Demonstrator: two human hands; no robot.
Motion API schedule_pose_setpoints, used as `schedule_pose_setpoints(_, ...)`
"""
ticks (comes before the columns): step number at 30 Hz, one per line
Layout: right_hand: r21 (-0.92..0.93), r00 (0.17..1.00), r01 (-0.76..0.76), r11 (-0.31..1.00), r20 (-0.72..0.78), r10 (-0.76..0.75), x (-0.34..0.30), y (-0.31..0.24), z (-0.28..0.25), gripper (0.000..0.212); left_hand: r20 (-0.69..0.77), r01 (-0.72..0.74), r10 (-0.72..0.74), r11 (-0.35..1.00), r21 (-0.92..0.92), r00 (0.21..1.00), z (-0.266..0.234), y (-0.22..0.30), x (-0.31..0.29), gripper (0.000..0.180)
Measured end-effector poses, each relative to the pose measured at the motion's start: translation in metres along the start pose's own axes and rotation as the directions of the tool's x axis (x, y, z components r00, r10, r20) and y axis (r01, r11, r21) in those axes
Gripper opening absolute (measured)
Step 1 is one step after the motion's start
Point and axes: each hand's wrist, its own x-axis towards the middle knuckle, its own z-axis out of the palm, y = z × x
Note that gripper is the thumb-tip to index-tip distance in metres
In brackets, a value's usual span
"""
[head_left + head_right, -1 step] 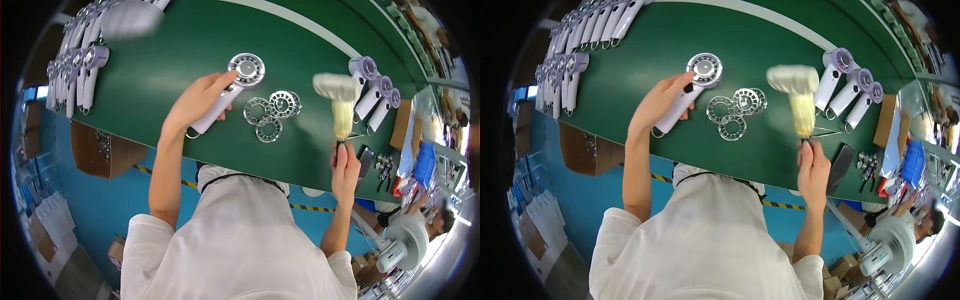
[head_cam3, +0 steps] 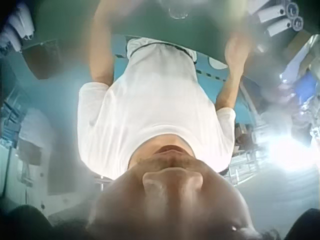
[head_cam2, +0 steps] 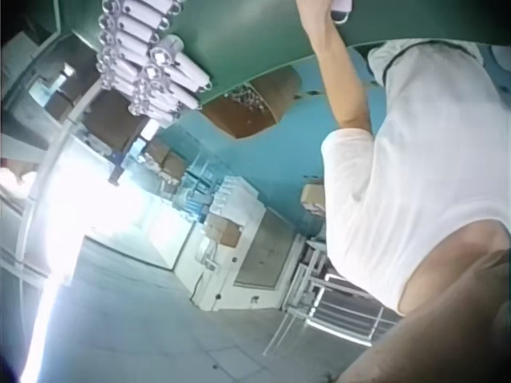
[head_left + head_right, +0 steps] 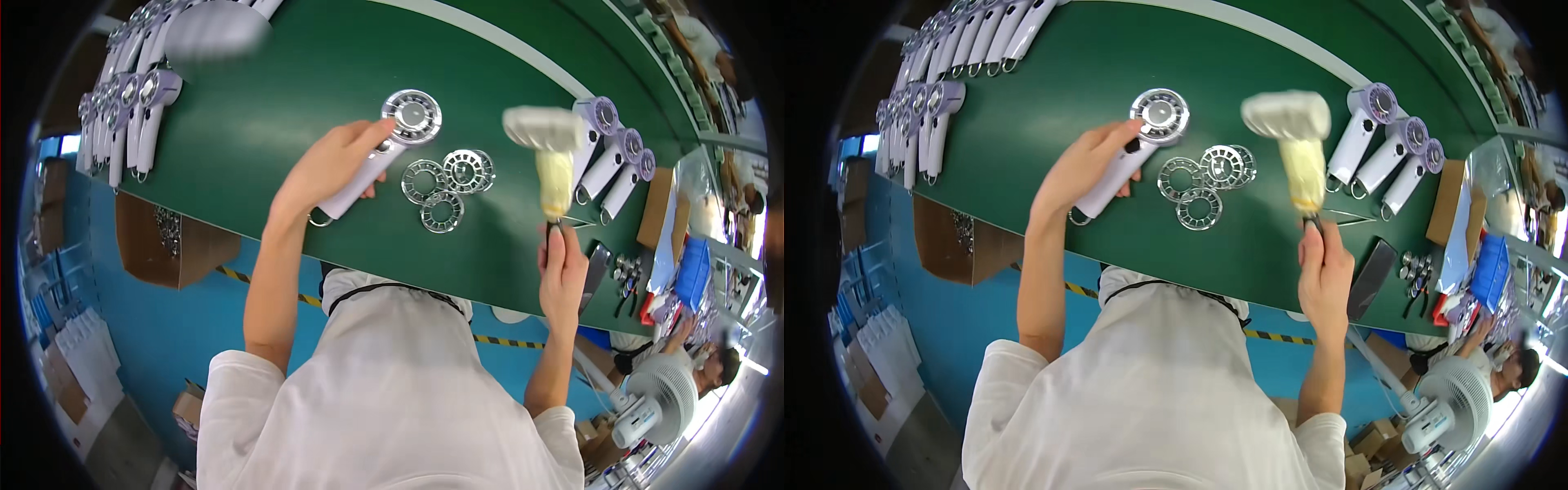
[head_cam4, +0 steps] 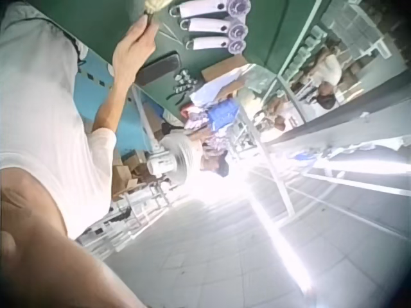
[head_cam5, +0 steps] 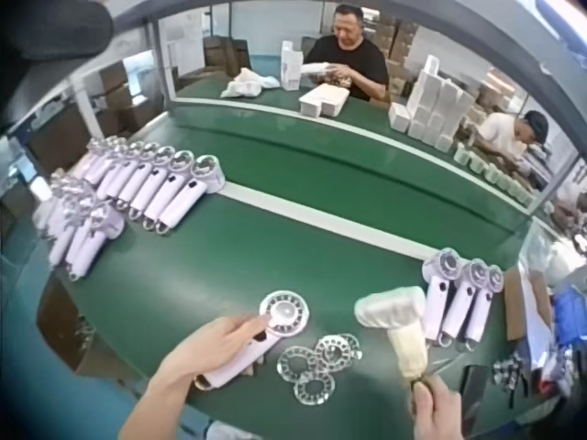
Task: The person uses tweezers to work on the internal fan blades of handheld fans, positions metal rings onto the fans, and taps the rings into place with a padded hammer.
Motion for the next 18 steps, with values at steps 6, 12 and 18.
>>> schedule_pose_setpoints(6, -0.151, 0.957, 0.289, 0.945, 0.036, -0.287, 0.043, -0.059, 0.021, 0.026, -0.011, -0.029, 0.029, 0.998, 0.060, 1.000, 0.010, -0.011, -0.003, 0.062)
schedule_pose_setpoints(12, -0.303, 0.897, 0.435, 0.848, 0.060, -0.438, 0.047, -0.067, 0.018, 0.034, 0.057, -0.020, 0.017, 0.998, 0.056, 0.998, 0.006, -0.007, -0.003, 0.056)
schedule_pose_setpoints(18, -0.347, 0.881, 0.446, 0.825, 0.009, -0.473, 0.046, -0.055, 0.028, 0.035, 0.035, -0.037, 0.035, 0.997, 0.073, 0.999, 0.008, -0.005, -0.004, 0.062)
